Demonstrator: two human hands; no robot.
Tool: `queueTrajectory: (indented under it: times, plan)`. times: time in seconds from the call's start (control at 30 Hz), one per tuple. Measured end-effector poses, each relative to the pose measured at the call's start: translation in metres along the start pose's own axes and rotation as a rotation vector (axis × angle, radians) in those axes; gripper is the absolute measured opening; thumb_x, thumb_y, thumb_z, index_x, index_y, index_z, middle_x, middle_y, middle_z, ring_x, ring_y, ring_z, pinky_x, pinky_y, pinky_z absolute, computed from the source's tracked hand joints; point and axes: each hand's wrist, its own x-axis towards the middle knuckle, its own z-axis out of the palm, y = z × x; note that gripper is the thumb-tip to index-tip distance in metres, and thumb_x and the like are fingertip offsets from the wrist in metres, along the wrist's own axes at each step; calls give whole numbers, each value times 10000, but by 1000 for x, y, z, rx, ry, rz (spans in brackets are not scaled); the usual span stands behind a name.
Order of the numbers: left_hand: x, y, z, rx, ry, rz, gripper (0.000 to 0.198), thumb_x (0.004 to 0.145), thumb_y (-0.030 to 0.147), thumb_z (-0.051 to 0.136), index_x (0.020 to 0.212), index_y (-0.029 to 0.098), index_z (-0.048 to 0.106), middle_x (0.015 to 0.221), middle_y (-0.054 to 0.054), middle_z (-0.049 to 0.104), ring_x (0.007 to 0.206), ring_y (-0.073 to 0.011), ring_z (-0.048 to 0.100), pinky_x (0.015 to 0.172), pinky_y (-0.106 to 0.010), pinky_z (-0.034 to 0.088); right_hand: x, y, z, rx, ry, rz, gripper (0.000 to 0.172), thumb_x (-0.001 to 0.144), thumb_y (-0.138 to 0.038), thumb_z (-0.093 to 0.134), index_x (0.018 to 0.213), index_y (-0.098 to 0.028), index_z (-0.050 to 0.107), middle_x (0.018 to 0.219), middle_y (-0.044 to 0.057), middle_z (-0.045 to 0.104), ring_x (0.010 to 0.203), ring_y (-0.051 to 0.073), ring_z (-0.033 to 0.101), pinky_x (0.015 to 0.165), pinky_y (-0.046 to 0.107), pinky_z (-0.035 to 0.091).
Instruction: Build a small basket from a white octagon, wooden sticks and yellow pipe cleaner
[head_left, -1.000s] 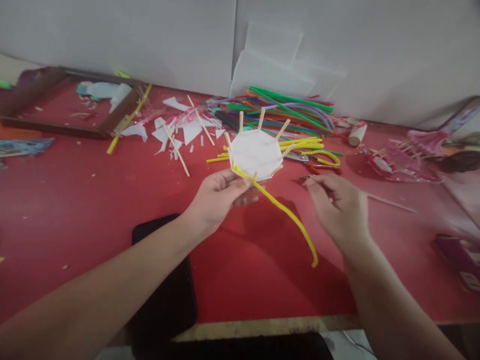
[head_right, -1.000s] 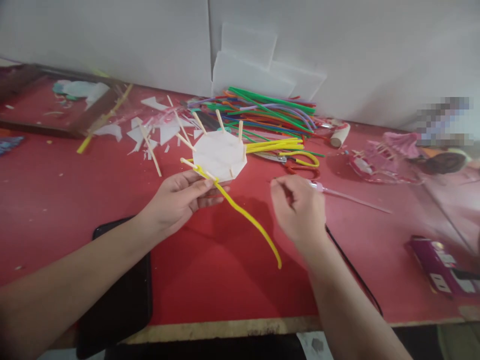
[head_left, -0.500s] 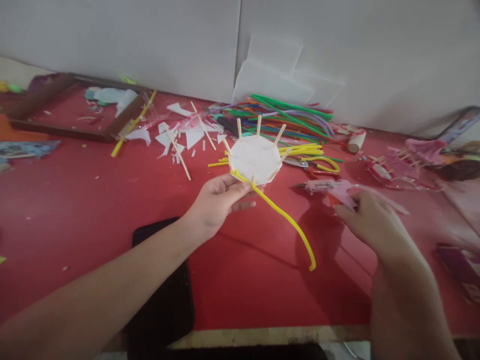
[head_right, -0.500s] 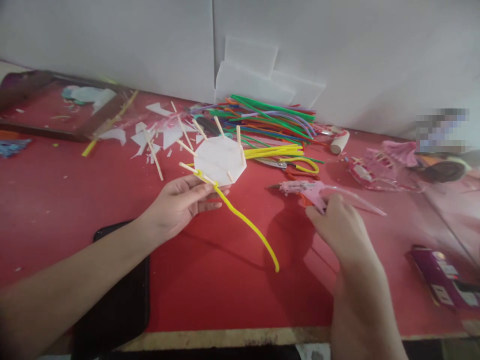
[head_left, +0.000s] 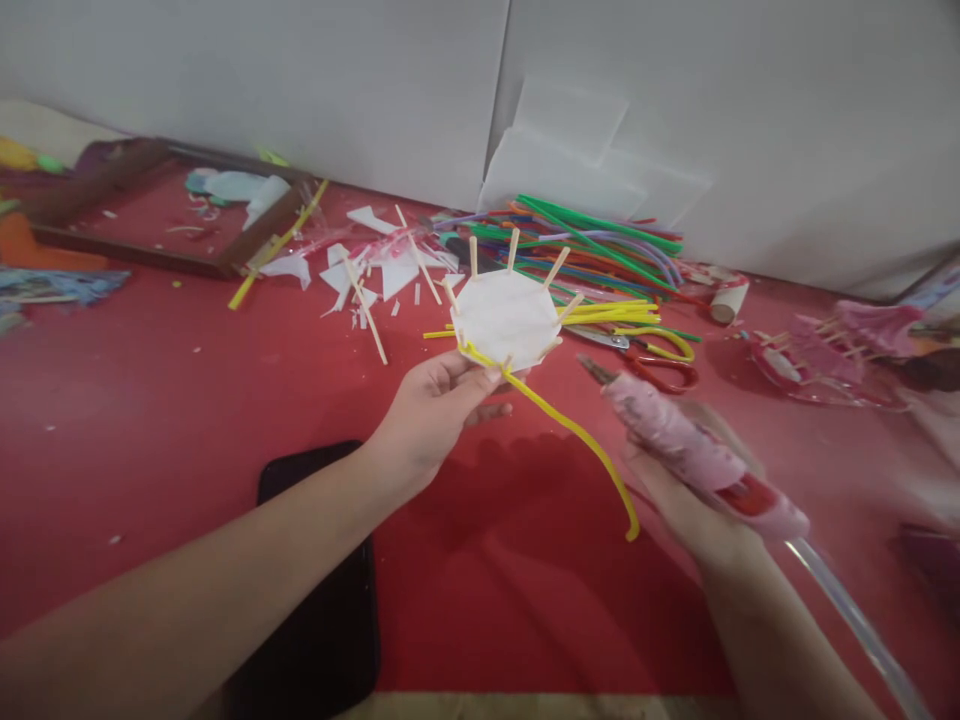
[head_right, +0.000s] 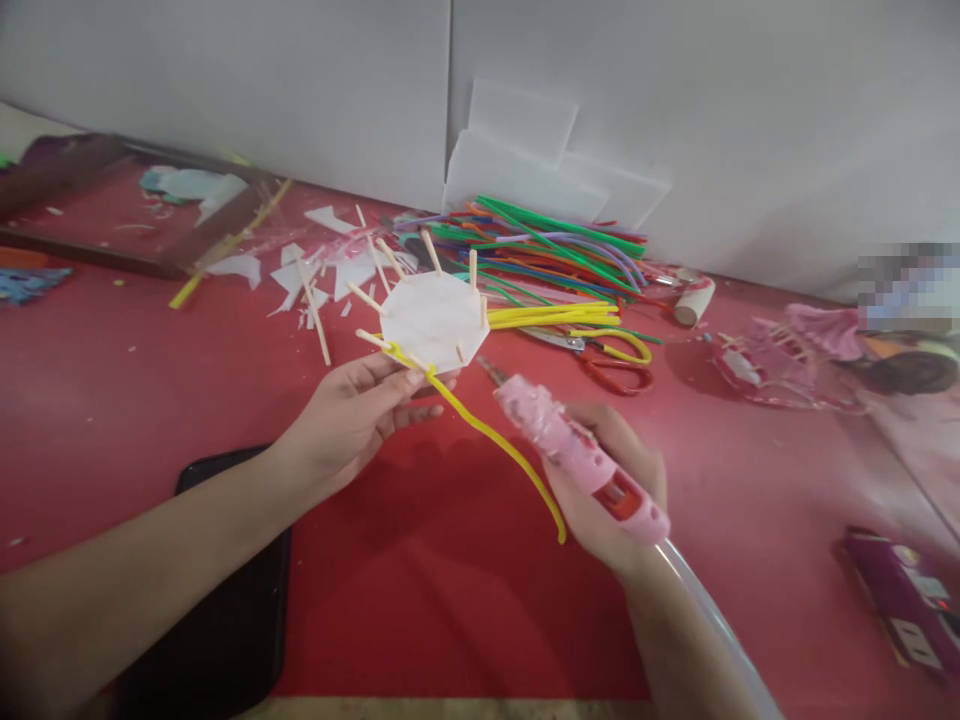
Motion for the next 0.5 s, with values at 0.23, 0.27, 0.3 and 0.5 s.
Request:
queueTrajectory:
  times: [0.23,0.27,0.3,0.5]
  plan:
    - [-2,1,3,50,-8,37,258,755,361,803,952,202,748,1063,-61,770,1044,-232,686,803,-319,602,7,-17,4,-28,-122,-38,111,784,-241,670,886,-253,711,742,-1,722,578,169,657,507,269,515]
    - [-3,1,3,54,-12,35,270,755,366,803,963,202,746,1078,-62,768,1056,-233,683,806,-317,602,8,-19,4,-41,-124,-51,110,780,-239,663,880,-255,705,710,-11,708,541,156,632,491,262,502]
    - [-3,1,4,56,-13,33,282,755,369,804,975,201,745,1088,-64,767,1060,-233,682,808,-317,602,9,-21,4,-50,-117,-65,105,780,-238,652,873,-255,698,683,-18,694,508,143,605,478,257,489]
    - [-4,2,6,71,3,19,333,728,366,820,988,172,746,1093,-82,768,1059,-237,684,809,-319,594,12,-25,7,-100,-91,-203,62,788,-276,599,791,-228,639,661,-3,667,514,138,598,467,248,447]
